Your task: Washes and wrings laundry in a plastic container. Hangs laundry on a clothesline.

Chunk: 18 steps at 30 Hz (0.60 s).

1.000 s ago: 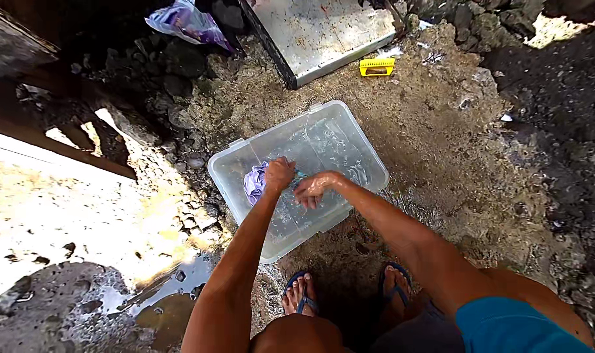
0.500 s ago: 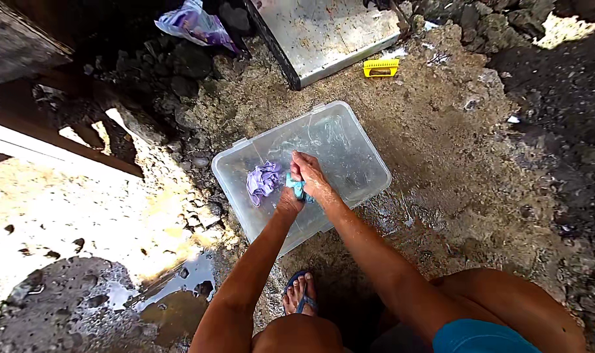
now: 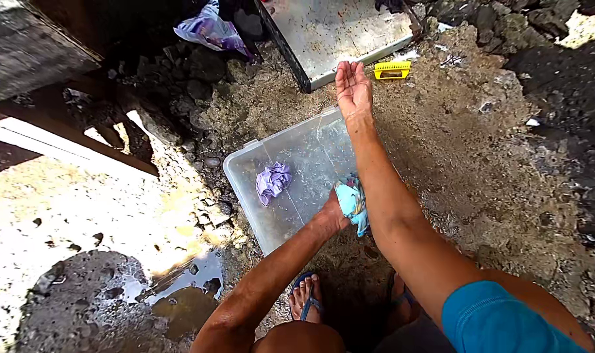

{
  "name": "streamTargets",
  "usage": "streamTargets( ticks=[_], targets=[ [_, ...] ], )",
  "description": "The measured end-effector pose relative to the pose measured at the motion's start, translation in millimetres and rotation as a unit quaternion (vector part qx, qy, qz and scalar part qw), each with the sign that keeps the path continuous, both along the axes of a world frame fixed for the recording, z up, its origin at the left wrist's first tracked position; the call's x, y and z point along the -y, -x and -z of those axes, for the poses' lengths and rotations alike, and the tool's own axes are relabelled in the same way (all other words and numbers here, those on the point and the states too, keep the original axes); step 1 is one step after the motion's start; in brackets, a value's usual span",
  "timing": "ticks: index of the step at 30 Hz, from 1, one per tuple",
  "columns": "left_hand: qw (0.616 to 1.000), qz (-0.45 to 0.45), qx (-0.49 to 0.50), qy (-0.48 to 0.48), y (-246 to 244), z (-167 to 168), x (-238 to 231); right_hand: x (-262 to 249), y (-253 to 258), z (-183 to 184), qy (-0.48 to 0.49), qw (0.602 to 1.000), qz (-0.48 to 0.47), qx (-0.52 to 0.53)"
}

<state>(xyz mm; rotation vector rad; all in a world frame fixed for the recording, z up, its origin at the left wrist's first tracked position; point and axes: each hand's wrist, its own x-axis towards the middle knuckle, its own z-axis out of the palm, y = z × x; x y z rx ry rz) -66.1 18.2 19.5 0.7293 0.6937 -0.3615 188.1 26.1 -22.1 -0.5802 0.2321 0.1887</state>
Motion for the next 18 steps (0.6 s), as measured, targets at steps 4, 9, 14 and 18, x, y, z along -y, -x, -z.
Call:
streamTargets(
  ticks=[4,9,14,18],
  targets=[
    [0.910,0.030,0.035,-0.411,-43.3,38.3,-14.8,10.5,72.1,27.1,0.476,0.849,-0.186,0.136],
    [0.794,0.099,-0.123,-0.587,-81.8,86.4,-74.9,24.1,196.6,68.9,0.474,0.823,-0.306,0.071],
    [0.788,0.223,0.028,-0.574,-65.8,114.6,-117.7,57.0,164.5,82.8,0.645,0.675,-0.351,0.069],
    [0.803,0.242,0.063,-0.541,-58.2,101.0,-117.8,74.5,146.2,93.5,0.518,0.759,-0.393,0.046]
  ],
)
